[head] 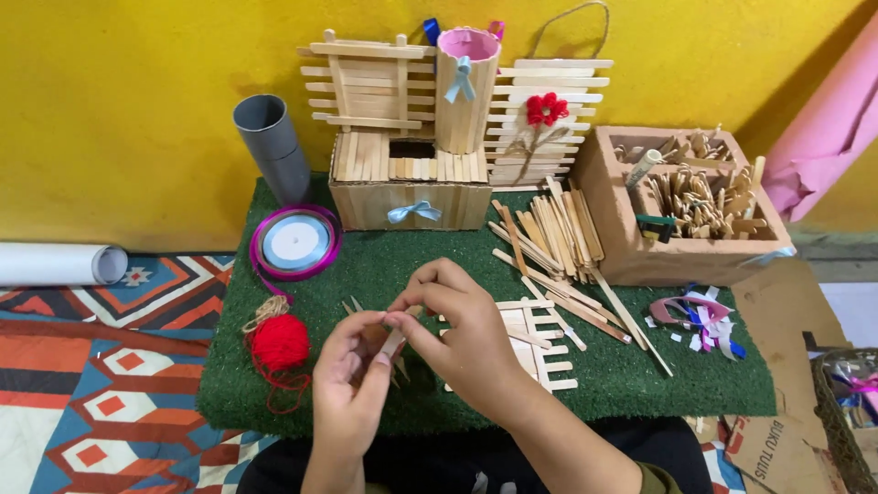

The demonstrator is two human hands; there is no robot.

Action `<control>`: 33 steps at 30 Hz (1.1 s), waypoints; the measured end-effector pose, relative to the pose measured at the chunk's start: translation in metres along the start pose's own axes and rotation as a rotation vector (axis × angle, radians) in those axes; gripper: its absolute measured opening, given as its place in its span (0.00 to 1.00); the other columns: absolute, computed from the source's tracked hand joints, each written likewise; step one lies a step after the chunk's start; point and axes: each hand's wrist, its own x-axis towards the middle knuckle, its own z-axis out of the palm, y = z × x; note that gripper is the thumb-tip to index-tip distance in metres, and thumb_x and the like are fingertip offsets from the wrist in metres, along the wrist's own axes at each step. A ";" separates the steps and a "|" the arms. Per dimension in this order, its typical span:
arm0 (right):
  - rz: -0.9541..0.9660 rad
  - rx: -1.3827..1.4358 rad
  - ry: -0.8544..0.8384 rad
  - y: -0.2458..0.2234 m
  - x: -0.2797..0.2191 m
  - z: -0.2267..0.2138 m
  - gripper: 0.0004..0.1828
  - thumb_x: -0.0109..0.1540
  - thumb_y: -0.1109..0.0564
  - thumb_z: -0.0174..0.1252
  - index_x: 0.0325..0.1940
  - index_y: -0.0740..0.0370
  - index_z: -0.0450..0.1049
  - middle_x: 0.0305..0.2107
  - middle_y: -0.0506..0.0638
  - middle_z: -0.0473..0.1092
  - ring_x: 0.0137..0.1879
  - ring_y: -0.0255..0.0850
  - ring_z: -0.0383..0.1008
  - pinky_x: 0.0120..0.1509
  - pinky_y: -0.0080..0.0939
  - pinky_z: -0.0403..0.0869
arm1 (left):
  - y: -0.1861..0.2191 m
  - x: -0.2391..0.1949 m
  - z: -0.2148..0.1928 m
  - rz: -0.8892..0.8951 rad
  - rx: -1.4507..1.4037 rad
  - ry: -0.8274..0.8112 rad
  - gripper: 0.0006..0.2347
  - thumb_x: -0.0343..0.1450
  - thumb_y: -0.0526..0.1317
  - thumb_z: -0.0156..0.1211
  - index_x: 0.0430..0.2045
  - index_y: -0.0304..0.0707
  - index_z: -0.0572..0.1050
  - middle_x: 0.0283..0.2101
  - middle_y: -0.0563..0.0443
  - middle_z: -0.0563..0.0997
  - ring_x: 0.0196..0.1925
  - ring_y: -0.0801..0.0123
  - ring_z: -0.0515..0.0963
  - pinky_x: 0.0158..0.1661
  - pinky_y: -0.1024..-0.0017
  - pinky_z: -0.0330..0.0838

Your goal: Assembling a miniature wooden fence using popsicle sticks, tape, and scissors.

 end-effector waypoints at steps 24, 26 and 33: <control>0.370 -0.344 -0.044 0.084 -0.057 -0.070 0.09 0.54 0.63 0.66 0.36 0.57 0.77 0.26 0.43 0.74 0.30 0.34 0.72 0.35 0.34 0.72 | -0.019 0.016 0.037 0.447 1.384 0.054 0.19 0.67 0.34 0.63 0.54 0.34 0.75 0.52 0.41 0.72 0.59 0.51 0.72 0.62 0.53 0.65; 0.381 -0.168 0.006 0.081 -0.063 -0.068 0.10 0.53 0.63 0.68 0.37 0.59 0.76 0.25 0.44 0.76 0.28 0.33 0.73 0.33 0.32 0.72 | -0.011 0.010 0.048 0.396 1.167 -0.005 0.18 0.67 0.36 0.64 0.52 0.33 0.75 0.51 0.43 0.76 0.56 0.56 0.75 0.60 0.58 0.68; 0.564 0.572 0.087 0.088 -0.099 -0.037 0.17 0.56 0.72 0.66 0.43 0.65 0.68 0.29 0.52 0.76 0.33 0.34 0.72 0.39 0.31 0.72 | -0.038 -0.012 0.057 -0.227 -0.063 -0.089 0.02 0.71 0.26 0.59 0.33 0.27 0.76 0.33 0.45 0.82 0.34 0.69 0.81 0.40 0.73 0.79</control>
